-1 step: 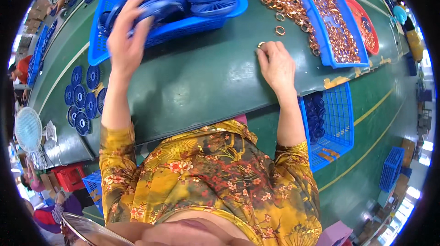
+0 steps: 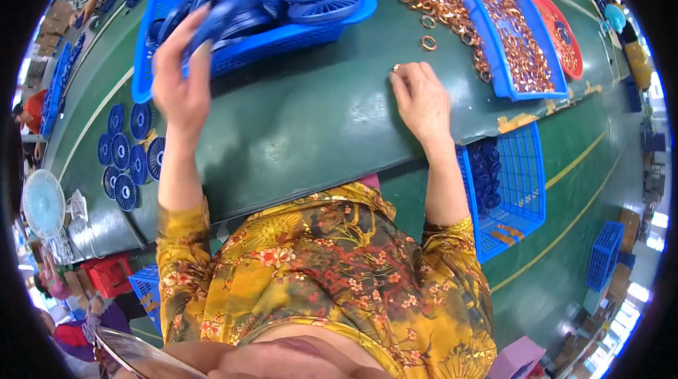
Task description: Assembling small copper components into plastic fan guards on an assembly line.
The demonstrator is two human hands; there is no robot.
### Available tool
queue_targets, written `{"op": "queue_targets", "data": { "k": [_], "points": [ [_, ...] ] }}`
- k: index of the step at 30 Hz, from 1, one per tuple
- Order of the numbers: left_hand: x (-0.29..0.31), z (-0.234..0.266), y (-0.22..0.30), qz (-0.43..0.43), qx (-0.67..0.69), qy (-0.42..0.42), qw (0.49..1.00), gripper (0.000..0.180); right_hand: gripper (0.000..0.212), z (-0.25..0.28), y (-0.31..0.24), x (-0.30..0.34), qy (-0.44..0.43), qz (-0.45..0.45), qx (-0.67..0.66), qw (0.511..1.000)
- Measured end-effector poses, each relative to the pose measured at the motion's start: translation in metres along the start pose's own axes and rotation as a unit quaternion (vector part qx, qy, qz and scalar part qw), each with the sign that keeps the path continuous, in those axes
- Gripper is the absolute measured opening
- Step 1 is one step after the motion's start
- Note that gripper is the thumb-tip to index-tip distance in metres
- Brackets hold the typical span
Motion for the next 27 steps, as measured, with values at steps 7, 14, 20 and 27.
{"op": "queue_targets", "data": {
  "k": [7, 14, 20, 27],
  "points": [
    [0.119, 0.018, 0.019, 0.260, 0.055, 0.076, 0.961, 0.023, 0.014, 0.013, -0.071, 0.031, 0.111, 0.223, -0.160, 0.955],
    [0.128, -0.012, 0.032, 0.431, 0.167, 0.029, 0.886, 0.018, 0.028, 0.002, -0.138, 0.051, 0.116, 0.378, -0.182, 0.900],
    [0.123, -0.022, 0.040, 0.444, 0.264, 0.055, 0.855, 0.021, 0.018, -0.018, -0.166, 0.052, 0.045, 0.375, -0.168, 0.910],
    [0.135, -0.028, 0.040, 0.447, 0.269, 0.036, 0.853, 0.026, 0.012, -0.043, -0.166, 0.050, -0.010, 0.253, -0.131, 0.958]
  ]
}}
Point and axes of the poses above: each hand's wrist, its own x-axis away from the middle knuckle, its own z-axis out of the back of the hand, y = z × x, the point moved 7 cm from there along -x, towards the middle knuckle, and after that the axes turned 2 degrees about y, right-handed, at the moved point
